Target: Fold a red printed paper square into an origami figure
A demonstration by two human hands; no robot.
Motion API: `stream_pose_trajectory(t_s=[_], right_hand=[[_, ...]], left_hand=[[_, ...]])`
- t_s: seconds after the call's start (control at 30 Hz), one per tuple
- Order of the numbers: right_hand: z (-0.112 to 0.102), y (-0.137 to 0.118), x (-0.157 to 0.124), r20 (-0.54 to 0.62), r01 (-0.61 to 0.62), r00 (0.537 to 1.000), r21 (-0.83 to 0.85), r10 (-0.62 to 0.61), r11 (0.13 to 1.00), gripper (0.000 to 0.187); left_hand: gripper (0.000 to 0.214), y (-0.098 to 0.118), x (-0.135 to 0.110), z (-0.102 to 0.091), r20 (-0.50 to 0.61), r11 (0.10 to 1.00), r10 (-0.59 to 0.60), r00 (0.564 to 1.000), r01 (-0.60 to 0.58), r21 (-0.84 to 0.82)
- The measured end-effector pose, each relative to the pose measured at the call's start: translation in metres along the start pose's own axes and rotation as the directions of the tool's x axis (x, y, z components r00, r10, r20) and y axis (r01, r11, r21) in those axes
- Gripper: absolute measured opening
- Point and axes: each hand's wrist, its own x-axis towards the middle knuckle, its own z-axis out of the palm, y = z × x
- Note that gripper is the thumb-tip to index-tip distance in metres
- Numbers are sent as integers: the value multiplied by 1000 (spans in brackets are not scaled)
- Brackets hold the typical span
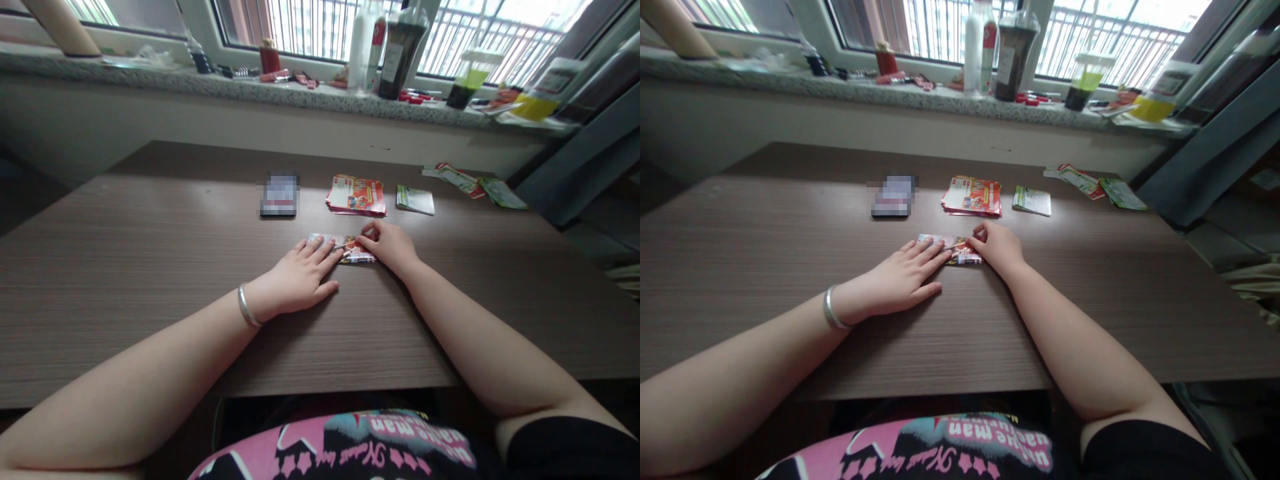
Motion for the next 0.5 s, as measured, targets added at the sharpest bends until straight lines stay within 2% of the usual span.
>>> stream_pose_trajectory(t_s=[0.07, 0.1, 0.17, 0.23, 0.3, 0.4, 0.5], right_hand=[[0, 4, 0, -102, 149, 985, 133, -136, 980, 23], [-1, 5, -1, -156, 244, 964, 179, -217, 953, 21], [-4, 5, -4, -212, 463, 880, 180, -425, 868, 15], [-8, 2, -9, -106, 642, 767, 143, -633, 754, 14], [-10, -1, -15, 46, 740, 663, 115, -747, 663, 16], [-10, -5, -21, 125, 779, 623, -6, -772, 627, 21], [-11, -8, -25, 155, 778, 628, -109, -762, 619, 24]], left_hand=[[66, 0, 0, 2, -5, 1000, 3, 1000, -3, -3], [66, -1, 0, 4, -8, 1000, 2, 1000, -2, -6], [66, -1, 1, 7, -12, 1000, -3, 1000, 3, -15], [67, -1, 2, 9, -12, 1000, -8, 1000, 7, -28], [69, -2, 3, 10, 6, 999, -12, 1000, 13, -40], [70, -3, 3, 5, 70, 997, -22, 997, 27, -68], [67, -5, 2, -2, 143, 994, -22, 989, 36, -102]])
